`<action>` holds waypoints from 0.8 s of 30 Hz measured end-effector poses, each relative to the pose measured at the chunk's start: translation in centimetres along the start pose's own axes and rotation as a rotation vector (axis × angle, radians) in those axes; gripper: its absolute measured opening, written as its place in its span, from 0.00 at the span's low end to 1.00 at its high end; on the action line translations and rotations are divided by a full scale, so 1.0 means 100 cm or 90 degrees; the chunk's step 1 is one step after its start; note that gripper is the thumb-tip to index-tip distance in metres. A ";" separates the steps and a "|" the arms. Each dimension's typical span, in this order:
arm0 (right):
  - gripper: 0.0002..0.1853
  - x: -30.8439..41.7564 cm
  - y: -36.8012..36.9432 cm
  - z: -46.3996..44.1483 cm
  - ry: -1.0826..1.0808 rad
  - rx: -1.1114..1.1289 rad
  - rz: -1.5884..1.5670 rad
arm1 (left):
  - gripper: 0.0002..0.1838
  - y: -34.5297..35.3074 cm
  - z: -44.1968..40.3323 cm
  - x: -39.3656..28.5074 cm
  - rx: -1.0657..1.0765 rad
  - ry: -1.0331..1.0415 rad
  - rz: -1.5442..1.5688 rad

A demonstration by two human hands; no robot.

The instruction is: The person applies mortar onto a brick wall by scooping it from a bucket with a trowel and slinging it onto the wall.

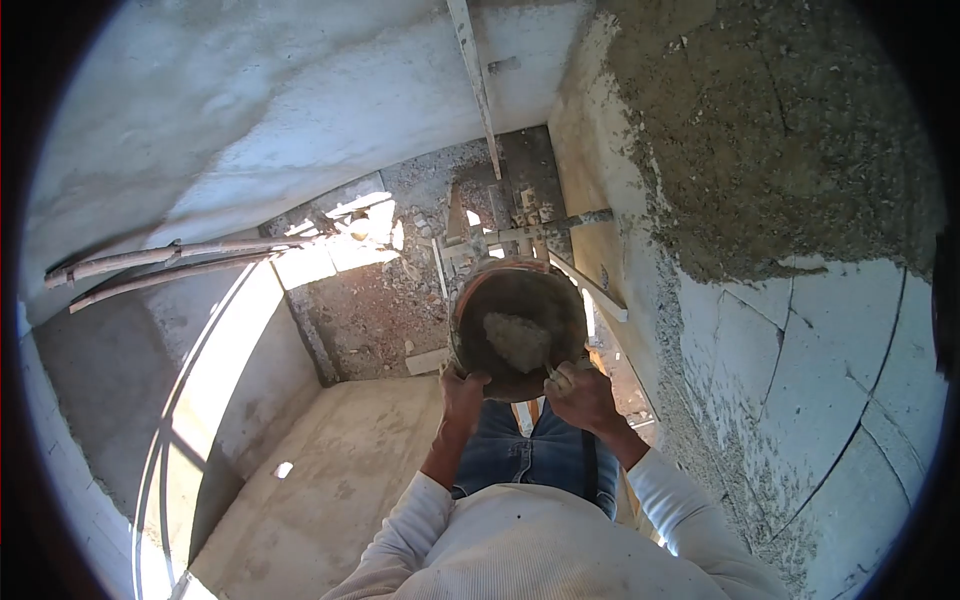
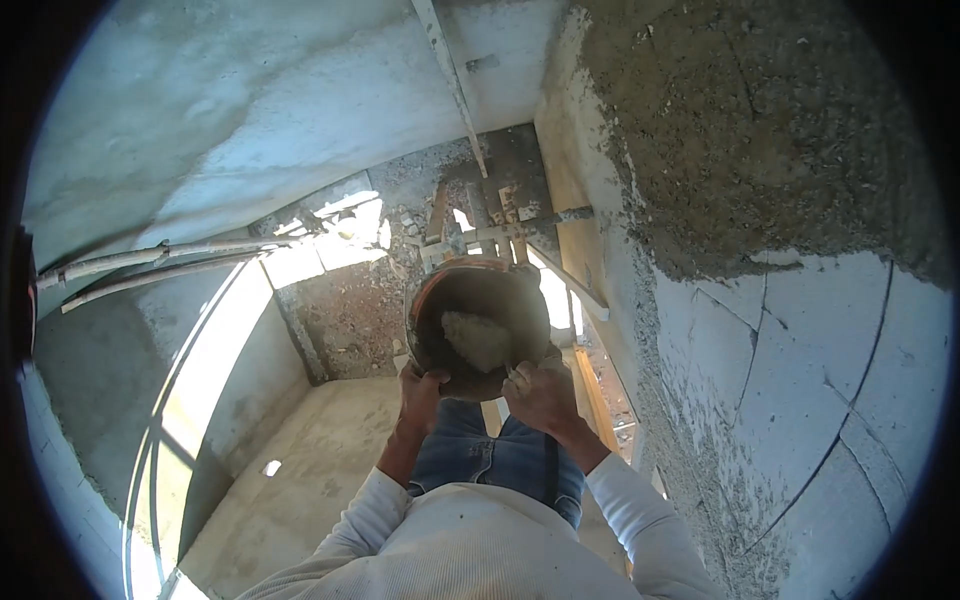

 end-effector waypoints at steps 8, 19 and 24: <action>0.17 0.063 -0.057 0.012 0.028 -0.028 -0.035 | 0.22 -0.006 0.037 -0.036 0.000 0.010 0.018; 0.21 0.306 -0.251 -0.061 -0.158 -0.315 0.278 | 0.19 -0.064 0.014 -0.028 -0.070 0.018 0.157; 0.18 0.432 -0.287 -0.074 -0.330 -0.134 0.135 | 0.24 -0.099 0.019 -0.026 -0.143 -0.020 0.292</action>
Point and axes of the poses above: each hand's wrist, its own z-axis away from the middle knuckle, its own y-axis out of the palm, x = y × z, the point moved 2 cm from there along -z, towards the middle knuckle, and after that the axes turned 15 degrees about -z, right-handed, at the moved point
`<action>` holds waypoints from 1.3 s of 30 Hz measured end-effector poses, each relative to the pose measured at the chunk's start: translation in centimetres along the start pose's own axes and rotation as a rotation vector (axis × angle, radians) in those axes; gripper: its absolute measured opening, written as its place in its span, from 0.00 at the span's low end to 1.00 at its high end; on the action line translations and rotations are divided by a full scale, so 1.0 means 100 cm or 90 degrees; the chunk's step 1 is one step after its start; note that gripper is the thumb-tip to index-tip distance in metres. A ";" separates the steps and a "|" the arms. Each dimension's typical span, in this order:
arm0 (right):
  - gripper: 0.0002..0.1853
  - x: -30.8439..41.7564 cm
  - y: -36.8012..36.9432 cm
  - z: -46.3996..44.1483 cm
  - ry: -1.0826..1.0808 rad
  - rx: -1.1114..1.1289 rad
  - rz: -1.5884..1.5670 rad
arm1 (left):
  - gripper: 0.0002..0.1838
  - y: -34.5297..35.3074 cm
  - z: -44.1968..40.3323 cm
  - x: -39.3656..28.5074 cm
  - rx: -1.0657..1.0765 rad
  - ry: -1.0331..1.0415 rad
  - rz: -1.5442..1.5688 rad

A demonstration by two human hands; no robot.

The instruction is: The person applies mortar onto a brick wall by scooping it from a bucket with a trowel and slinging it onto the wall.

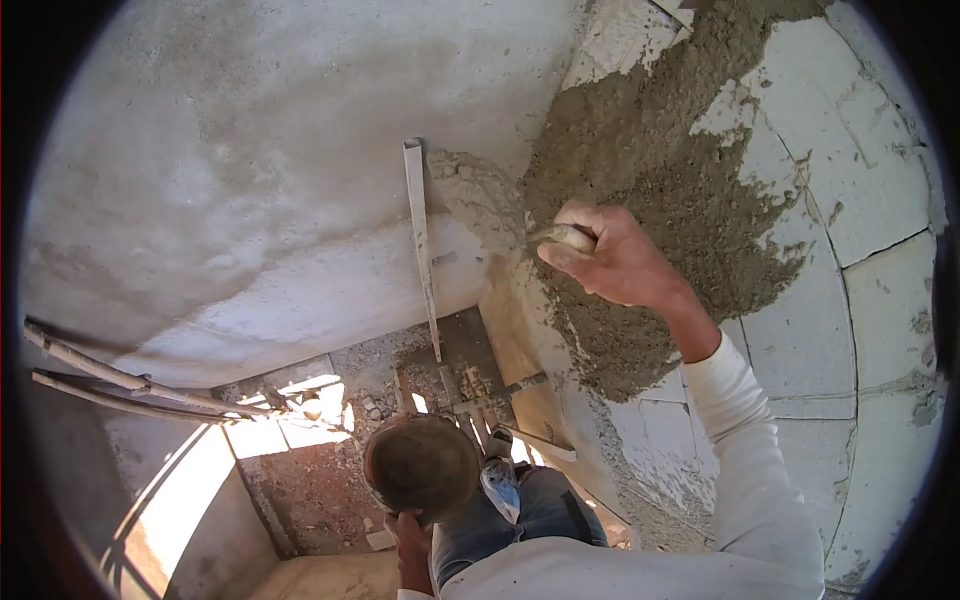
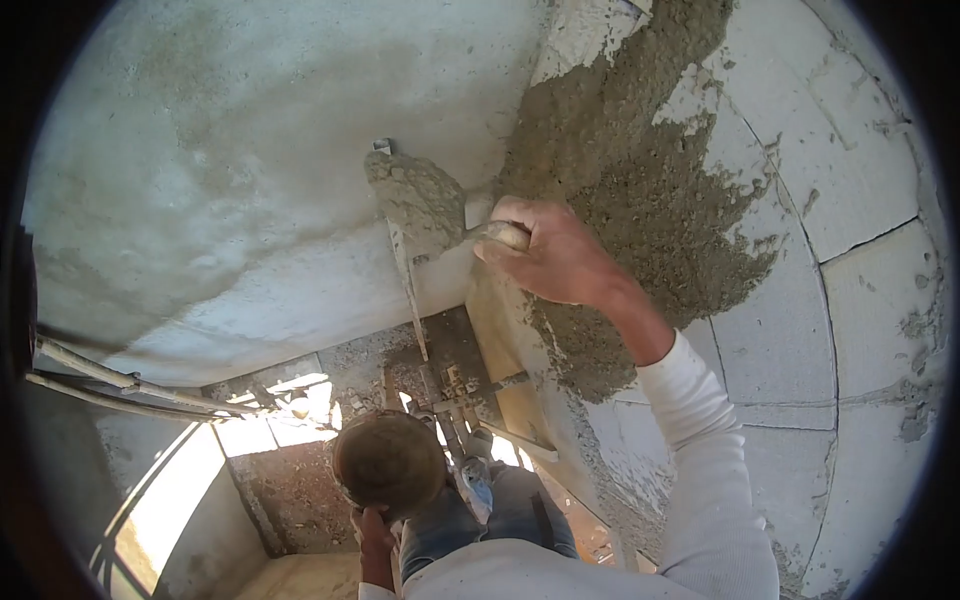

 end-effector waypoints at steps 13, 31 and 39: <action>0.15 -0.022 -0.196 -0.150 -0.131 -0.408 -0.225 | 0.26 -0.121 -0.049 0.054 -0.130 0.023 0.042; 0.12 -0.159 0.314 0.141 0.144 0.170 0.157 | 0.12 0.079 -0.025 -0.075 0.135 0.150 -0.181; 0.16 -0.089 0.195 0.071 0.123 -0.032 0.021 | 0.23 0.097 -0.031 -0.092 0.148 0.032 -0.094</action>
Point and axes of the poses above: each hand's wrist, its own z-axis away from the middle knuckle, its own y-axis out of the palm, x = y × z, the point moved 2 cm from there along -z, towards the middle knuckle, and after that the axes turned 15 degrees about -z, right-handed, at the moved point
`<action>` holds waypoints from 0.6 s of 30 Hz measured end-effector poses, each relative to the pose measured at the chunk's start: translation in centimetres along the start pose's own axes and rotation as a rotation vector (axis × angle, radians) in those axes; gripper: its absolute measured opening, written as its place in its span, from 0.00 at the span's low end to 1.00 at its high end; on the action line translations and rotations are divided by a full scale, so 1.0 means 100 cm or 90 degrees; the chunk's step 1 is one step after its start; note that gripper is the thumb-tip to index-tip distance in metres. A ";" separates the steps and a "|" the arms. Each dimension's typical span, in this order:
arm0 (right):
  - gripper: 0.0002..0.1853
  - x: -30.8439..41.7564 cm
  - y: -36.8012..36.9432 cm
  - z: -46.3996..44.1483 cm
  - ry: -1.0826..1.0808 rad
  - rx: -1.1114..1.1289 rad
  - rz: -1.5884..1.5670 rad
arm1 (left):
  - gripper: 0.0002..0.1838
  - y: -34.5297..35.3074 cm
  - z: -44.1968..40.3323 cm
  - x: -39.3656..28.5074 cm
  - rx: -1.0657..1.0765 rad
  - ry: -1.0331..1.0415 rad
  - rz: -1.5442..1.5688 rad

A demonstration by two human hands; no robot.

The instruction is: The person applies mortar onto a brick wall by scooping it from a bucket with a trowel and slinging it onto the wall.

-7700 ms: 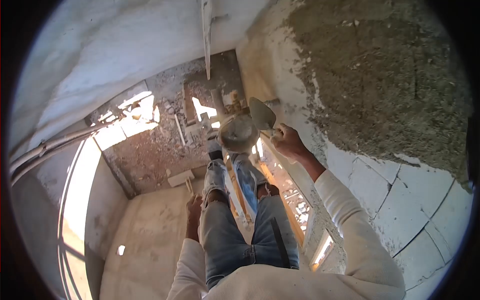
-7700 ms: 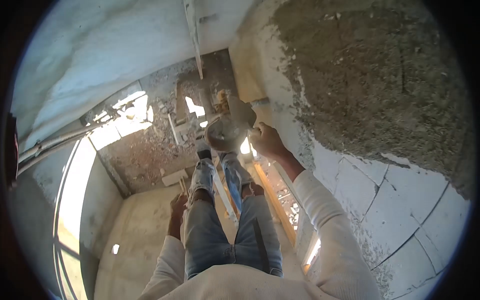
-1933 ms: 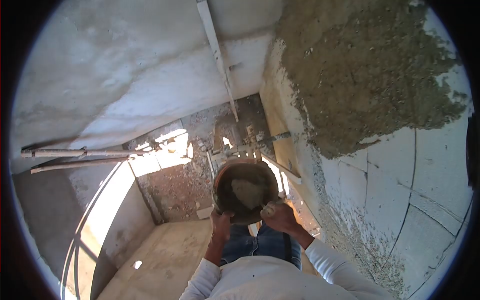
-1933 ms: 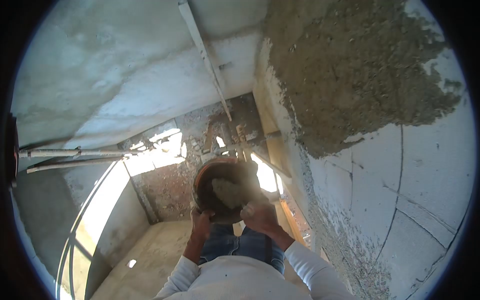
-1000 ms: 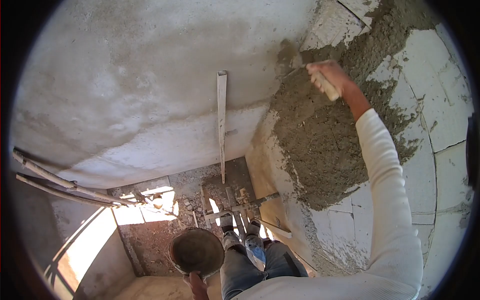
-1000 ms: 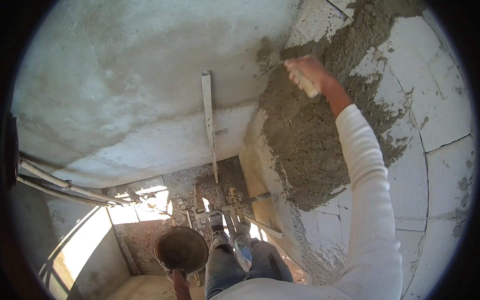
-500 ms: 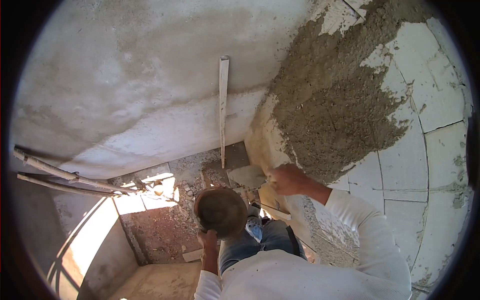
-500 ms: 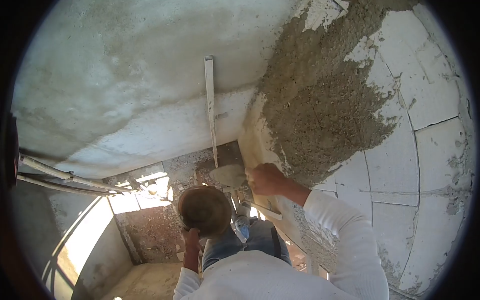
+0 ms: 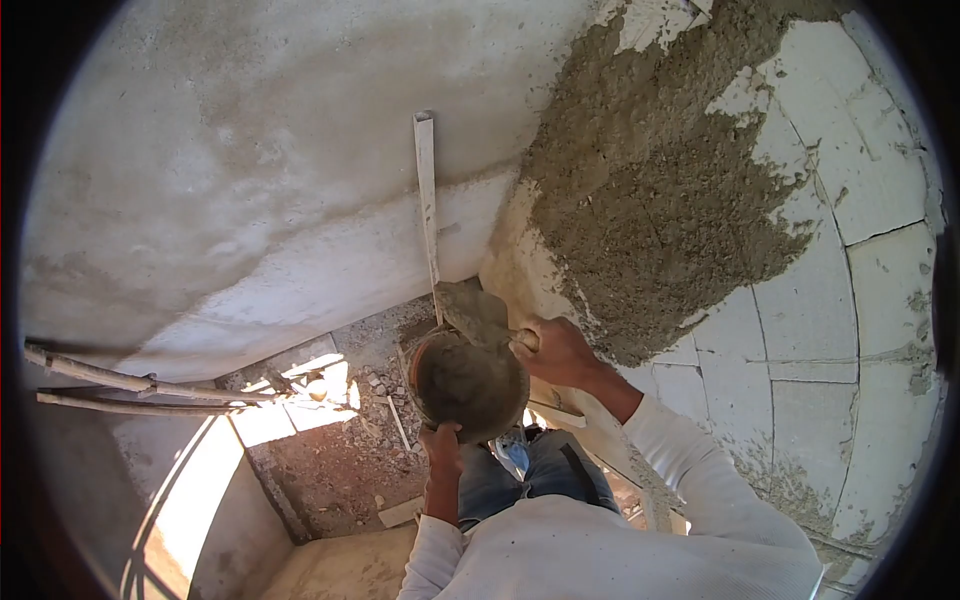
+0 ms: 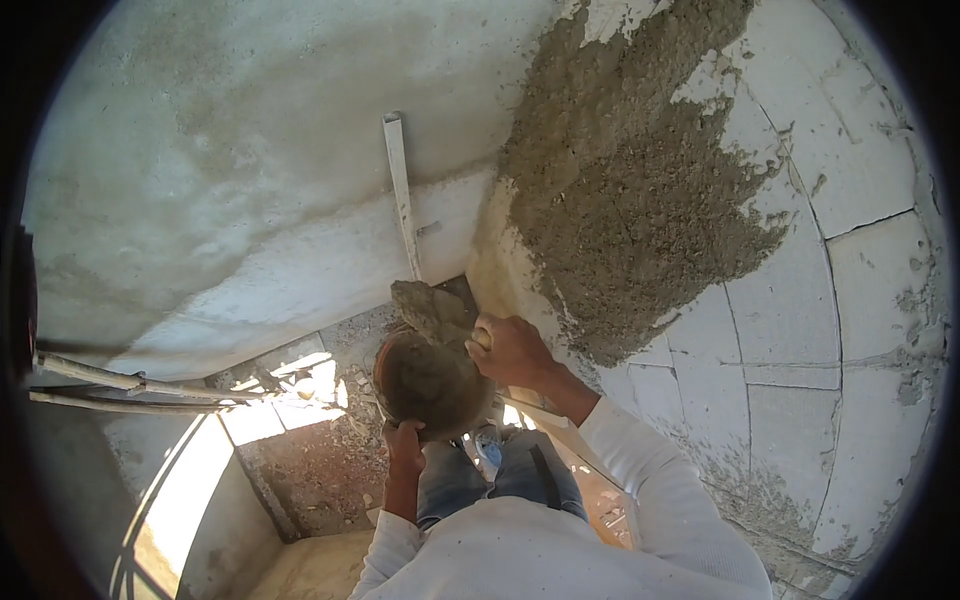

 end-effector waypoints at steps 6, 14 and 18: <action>0.14 0.024 -0.095 -0.117 0.110 0.204 -0.232 | 0.25 -0.067 -0.024 0.043 -0.103 -0.013 0.000; 0.18 -0.074 -0.251 -0.319 -0.014 -0.328 -0.313 | 0.28 -0.147 -0.027 0.076 -0.271 -0.059 -0.086; 0.15 -0.007 -0.215 -0.221 0.070 -0.142 -0.159 | 0.26 -0.156 -0.024 0.084 -0.310 -0.089 -0.109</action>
Point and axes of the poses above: each hand's wrist, its own z-axis away from the middle knuckle, its own y-axis out of the palm, x = y × z, the point moved 2 cm from there along -z, towards the middle knuckle, and after that the axes turned 15 degrees about -z, right-handed, at the moved point
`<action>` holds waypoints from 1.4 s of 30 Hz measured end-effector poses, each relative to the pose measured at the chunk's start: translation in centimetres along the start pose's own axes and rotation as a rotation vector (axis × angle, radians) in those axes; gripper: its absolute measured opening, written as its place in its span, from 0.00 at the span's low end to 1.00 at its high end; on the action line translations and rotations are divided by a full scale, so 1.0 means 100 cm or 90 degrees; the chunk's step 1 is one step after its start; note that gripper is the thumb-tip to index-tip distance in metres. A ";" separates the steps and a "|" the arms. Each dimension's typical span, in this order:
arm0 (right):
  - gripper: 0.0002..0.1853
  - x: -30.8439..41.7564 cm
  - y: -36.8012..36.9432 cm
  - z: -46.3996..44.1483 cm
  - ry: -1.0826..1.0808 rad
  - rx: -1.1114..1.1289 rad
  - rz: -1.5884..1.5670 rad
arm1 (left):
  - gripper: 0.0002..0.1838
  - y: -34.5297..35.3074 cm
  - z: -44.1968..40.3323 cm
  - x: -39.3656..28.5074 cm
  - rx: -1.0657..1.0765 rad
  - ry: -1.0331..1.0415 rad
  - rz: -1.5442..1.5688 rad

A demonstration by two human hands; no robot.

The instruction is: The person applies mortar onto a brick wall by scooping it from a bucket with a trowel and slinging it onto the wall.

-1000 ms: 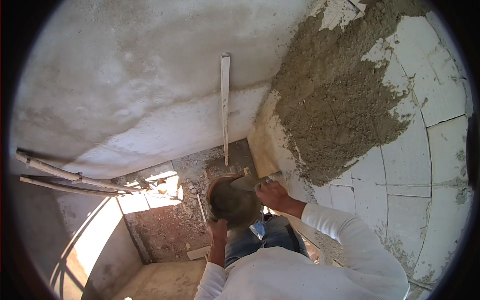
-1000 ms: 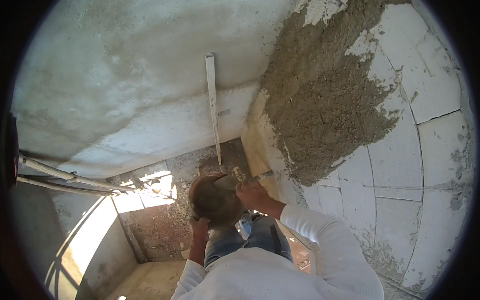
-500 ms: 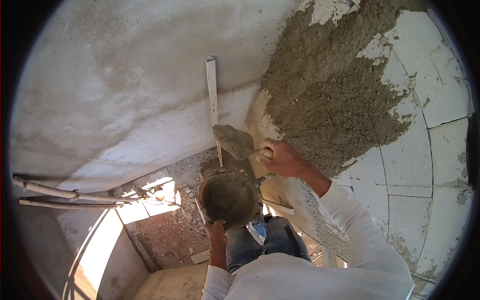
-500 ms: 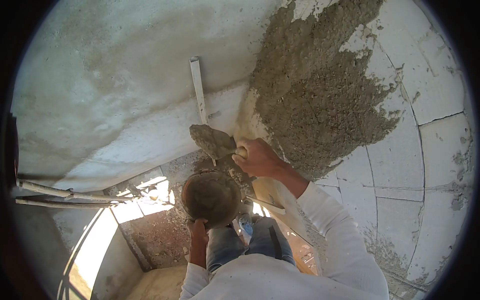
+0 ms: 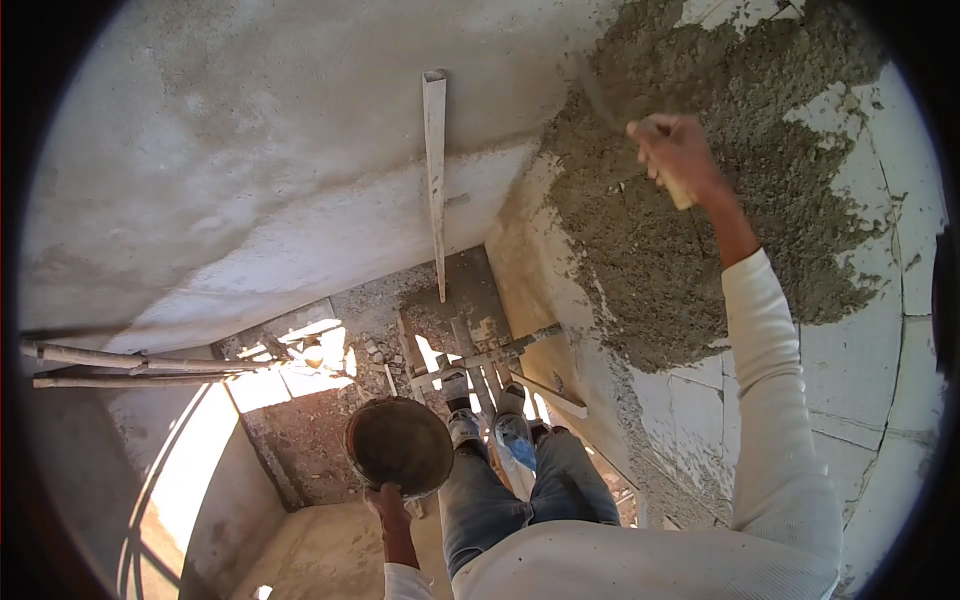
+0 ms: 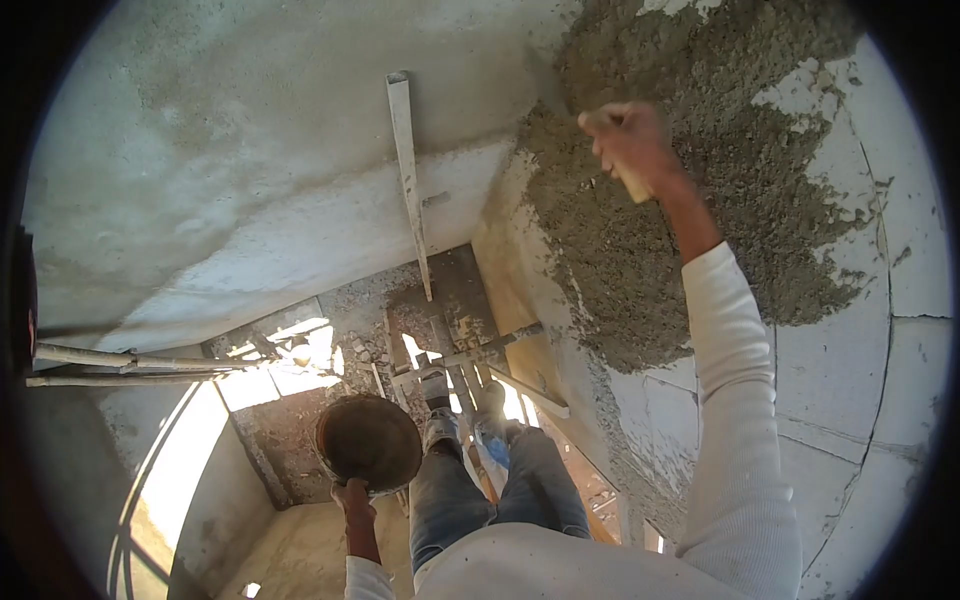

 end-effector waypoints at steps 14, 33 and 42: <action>0.15 -0.220 0.258 0.314 -0.092 0.366 0.354 | 0.14 0.112 0.078 -0.079 0.208 0.243 -0.045; 0.14 0.136 0.012 0.204 0.066 0.338 -0.125 | 0.28 0.029 -0.003 -0.025 0.146 0.094 0.095; 0.18 0.267 -0.195 0.100 -0.248 -0.170 0.147 | 0.27 -0.064 -0.030 0.025 -0.033 0.002 0.136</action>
Point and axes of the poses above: each hand's wrist, its own z-axis away from the middle knuckle, its own y-axis out of the palm, x = y × z, the point moved 2 cm from there along -z, towards the middle knuckle, and after that the axes turned 15 degrees about -z, right-handed, at the moved point
